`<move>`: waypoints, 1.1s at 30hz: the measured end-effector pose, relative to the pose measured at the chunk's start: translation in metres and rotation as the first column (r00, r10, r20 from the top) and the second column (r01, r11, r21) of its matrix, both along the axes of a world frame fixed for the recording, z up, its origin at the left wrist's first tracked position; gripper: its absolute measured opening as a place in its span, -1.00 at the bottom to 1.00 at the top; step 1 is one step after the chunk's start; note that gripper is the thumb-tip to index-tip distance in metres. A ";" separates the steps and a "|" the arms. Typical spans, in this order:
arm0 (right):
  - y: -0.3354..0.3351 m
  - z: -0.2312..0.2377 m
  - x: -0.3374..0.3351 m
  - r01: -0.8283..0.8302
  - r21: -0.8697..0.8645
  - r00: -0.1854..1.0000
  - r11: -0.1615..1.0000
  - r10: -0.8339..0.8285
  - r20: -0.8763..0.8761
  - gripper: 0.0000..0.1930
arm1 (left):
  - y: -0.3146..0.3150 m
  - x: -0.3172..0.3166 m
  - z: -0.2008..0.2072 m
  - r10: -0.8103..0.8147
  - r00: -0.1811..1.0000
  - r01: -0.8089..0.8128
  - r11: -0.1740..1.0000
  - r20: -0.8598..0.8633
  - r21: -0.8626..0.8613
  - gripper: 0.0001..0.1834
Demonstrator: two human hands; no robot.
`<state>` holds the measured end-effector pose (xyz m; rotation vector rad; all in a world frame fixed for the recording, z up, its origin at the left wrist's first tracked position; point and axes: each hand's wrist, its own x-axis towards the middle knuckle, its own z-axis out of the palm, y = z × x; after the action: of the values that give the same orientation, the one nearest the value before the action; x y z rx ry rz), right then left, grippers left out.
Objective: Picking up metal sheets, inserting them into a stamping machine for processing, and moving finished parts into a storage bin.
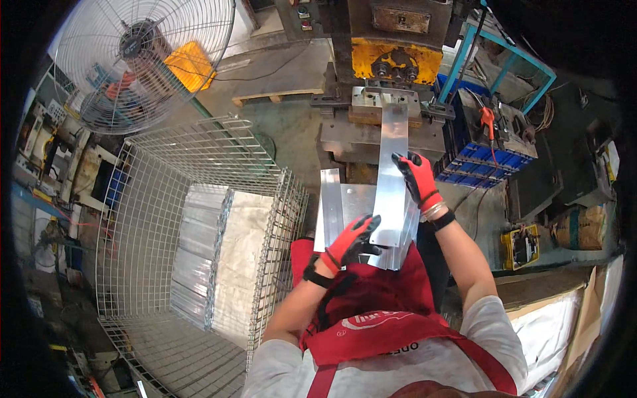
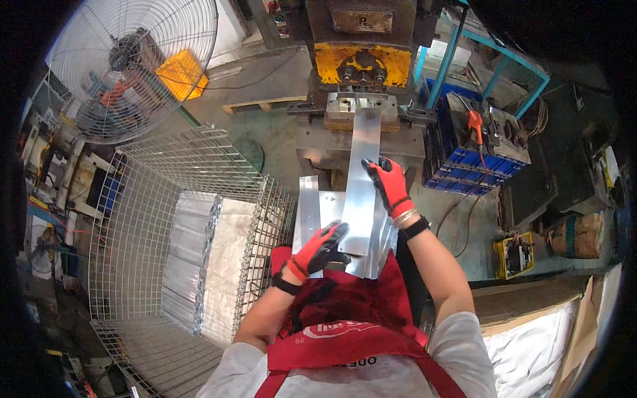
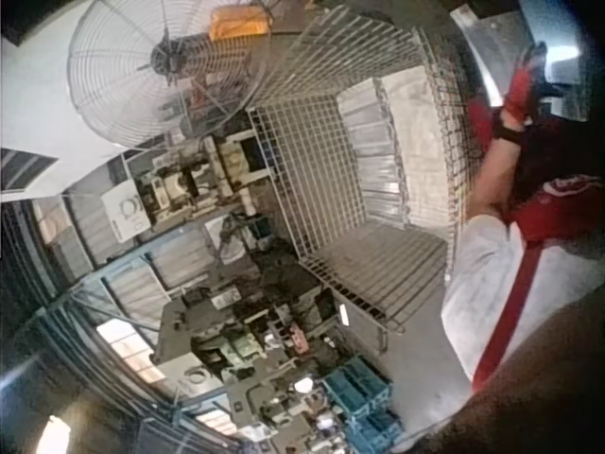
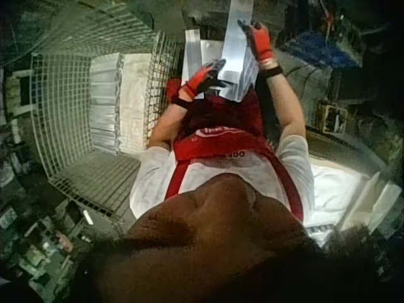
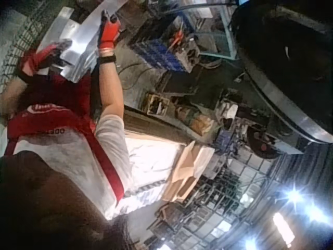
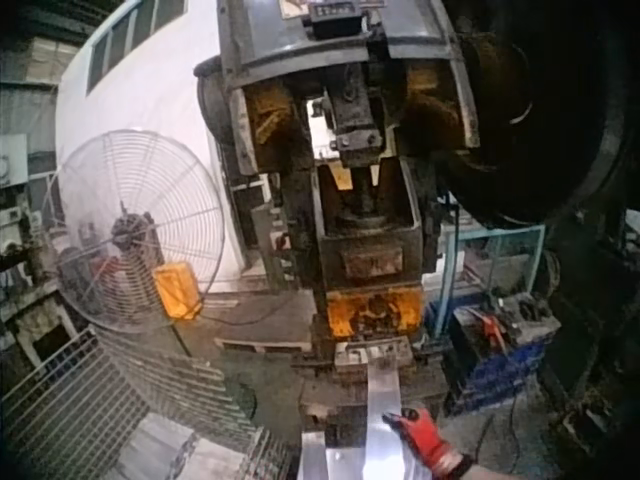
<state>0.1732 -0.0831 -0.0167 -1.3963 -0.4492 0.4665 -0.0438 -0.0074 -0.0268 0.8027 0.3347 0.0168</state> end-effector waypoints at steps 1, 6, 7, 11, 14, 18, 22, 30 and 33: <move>0.005 -0.009 0.008 0.020 0.028 0.999 0.999 -0.019 -0.034 -0.86 | -0.001 0.003 0.001 -0.095 0.984 0.062 0.976 0.152 0.210 -0.45; 0.026 -0.012 0.027 0.065 0.067 0.993 0.996 -0.071 0.096 -0.87 | 0.002 0.032 0.008 -0.052 0.984 -0.011 0.936 0.170 0.351 -0.34; 0.029 -0.027 0.041 0.051 0.085 0.997 0.995 -0.056 0.053 -0.85 | 0.003 0.037 0.004 -0.040 0.949 -0.170 0.771 0.312 0.614 -0.35; 0.041 -0.006 0.030 -0.047 0.070 0.997 0.996 0.051 -0.052 -0.83 | 0.010 0.051 -0.009 0.120 0.950 -0.235 0.883 0.289 0.406 -0.68; 0.043 -0.003 0.018 -0.048 0.045 0.974 0.998 0.057 -0.220 -0.83 | 0.007 0.058 -0.005 0.161 0.975 -0.181 0.976 0.151 0.125 -0.76; 0.037 -0.006 0.020 0.031 -0.126 1.000 0.991 -0.031 0.000 -0.78 | -0.003 0.063 0.011 0.155 0.988 -0.154 0.986 0.015 -0.062 -0.77; 0.039 -0.012 0.018 0.009 0.099 1.000 0.995 -0.008 -0.004 -0.77 | -0.007 0.076 -0.023 0.270 0.961 -0.274 0.917 0.055 0.291 -0.79; 0.034 -0.011 0.020 0.019 0.041 0.993 0.999 -0.014 -0.116 -0.81 | -0.007 0.072 -0.002 0.149 0.988 -0.145 0.984 -0.032 0.101 -0.75; 0.034 -0.008 0.016 0.039 0.086 0.987 0.996 -0.025 -0.156 -0.83 | -0.006 0.071 -0.001 0.132 0.991 -0.129 0.988 -0.032 0.079 -0.75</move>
<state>0.1893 -0.0489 -0.0250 -1.2692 -0.3169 0.5189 0.0275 -0.0137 -0.0274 0.8567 0.4239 0.1382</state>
